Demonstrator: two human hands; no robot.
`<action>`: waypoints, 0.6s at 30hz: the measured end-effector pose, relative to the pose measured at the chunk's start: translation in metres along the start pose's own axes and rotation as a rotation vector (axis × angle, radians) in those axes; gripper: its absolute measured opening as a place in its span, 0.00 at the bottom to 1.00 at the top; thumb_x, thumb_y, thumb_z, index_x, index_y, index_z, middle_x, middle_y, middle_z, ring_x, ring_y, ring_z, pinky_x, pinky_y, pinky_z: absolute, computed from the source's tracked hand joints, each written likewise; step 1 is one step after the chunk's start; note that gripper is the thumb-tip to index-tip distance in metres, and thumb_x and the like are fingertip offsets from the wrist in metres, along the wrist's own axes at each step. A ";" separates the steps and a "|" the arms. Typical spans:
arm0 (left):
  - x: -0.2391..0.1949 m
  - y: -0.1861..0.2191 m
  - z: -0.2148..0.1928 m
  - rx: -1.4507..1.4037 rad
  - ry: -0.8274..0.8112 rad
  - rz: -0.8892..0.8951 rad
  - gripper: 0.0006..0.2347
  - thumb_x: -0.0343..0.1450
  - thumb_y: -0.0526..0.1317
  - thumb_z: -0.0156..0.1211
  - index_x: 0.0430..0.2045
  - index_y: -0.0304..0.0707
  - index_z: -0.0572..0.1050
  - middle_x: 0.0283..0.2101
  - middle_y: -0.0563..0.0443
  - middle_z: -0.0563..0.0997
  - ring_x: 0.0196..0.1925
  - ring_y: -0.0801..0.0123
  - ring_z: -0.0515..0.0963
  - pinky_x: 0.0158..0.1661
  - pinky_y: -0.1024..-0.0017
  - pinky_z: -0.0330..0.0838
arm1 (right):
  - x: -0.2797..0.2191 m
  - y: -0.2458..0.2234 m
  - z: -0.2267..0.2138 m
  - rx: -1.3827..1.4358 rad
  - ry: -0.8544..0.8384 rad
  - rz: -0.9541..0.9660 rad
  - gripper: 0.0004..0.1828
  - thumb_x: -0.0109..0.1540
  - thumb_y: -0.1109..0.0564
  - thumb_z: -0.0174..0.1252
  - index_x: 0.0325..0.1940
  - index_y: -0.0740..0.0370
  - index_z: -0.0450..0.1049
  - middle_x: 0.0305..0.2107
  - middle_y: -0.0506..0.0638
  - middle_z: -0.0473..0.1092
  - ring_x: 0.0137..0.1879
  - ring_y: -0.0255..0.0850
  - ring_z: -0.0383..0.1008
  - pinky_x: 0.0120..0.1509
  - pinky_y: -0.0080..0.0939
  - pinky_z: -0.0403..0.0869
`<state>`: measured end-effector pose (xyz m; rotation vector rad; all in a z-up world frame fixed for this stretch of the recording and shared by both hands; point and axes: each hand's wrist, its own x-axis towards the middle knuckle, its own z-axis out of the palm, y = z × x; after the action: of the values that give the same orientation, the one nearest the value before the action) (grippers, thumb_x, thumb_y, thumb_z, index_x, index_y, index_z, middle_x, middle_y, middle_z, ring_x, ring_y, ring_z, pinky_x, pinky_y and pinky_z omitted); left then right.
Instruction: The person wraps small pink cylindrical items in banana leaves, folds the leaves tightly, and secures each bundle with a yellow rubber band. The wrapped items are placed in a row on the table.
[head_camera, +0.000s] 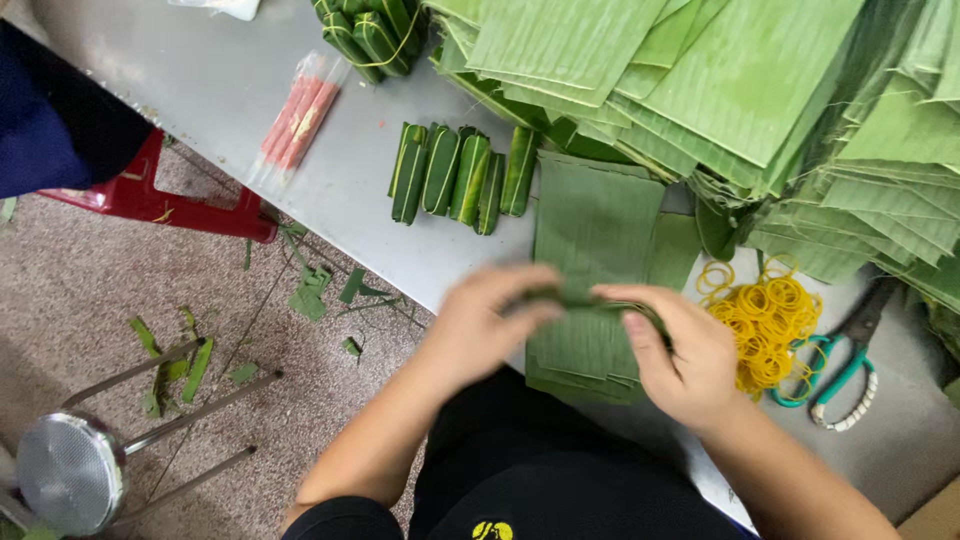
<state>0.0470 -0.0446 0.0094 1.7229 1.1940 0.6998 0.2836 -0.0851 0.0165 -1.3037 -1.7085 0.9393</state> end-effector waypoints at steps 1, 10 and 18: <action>0.002 -0.013 -0.013 0.079 0.131 -0.019 0.14 0.68 0.42 0.67 0.47 0.43 0.79 0.50 0.46 0.83 0.50 0.57 0.83 0.53 0.64 0.74 | 0.000 0.001 0.003 -0.096 0.090 -0.128 0.12 0.68 0.63 0.56 0.55 0.62 0.75 0.50 0.53 0.77 0.58 0.45 0.80 0.64 0.41 0.76; 0.077 -0.142 -0.156 1.251 0.795 0.104 0.20 0.67 0.44 0.68 0.53 0.45 0.77 0.53 0.42 0.83 0.53 0.47 0.79 0.54 0.63 0.64 | -0.007 0.019 0.039 -0.539 -0.276 -0.279 0.24 0.53 0.63 0.62 0.54 0.58 0.78 0.51 0.51 0.75 0.61 0.49 0.74 0.58 0.45 0.75; 0.051 -0.114 -0.134 0.889 0.447 -0.310 0.16 0.68 0.44 0.70 0.49 0.46 0.81 0.35 0.45 0.84 0.40 0.51 0.80 0.45 0.55 0.72 | -0.007 0.023 0.035 -0.462 -0.309 -0.209 0.23 0.54 0.60 0.63 0.55 0.54 0.78 0.52 0.50 0.74 0.61 0.49 0.73 0.58 0.44 0.74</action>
<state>-0.0927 0.0645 -0.0361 2.0406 2.2713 0.3772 0.2623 -0.0909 -0.0204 -1.2726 -2.3557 0.6692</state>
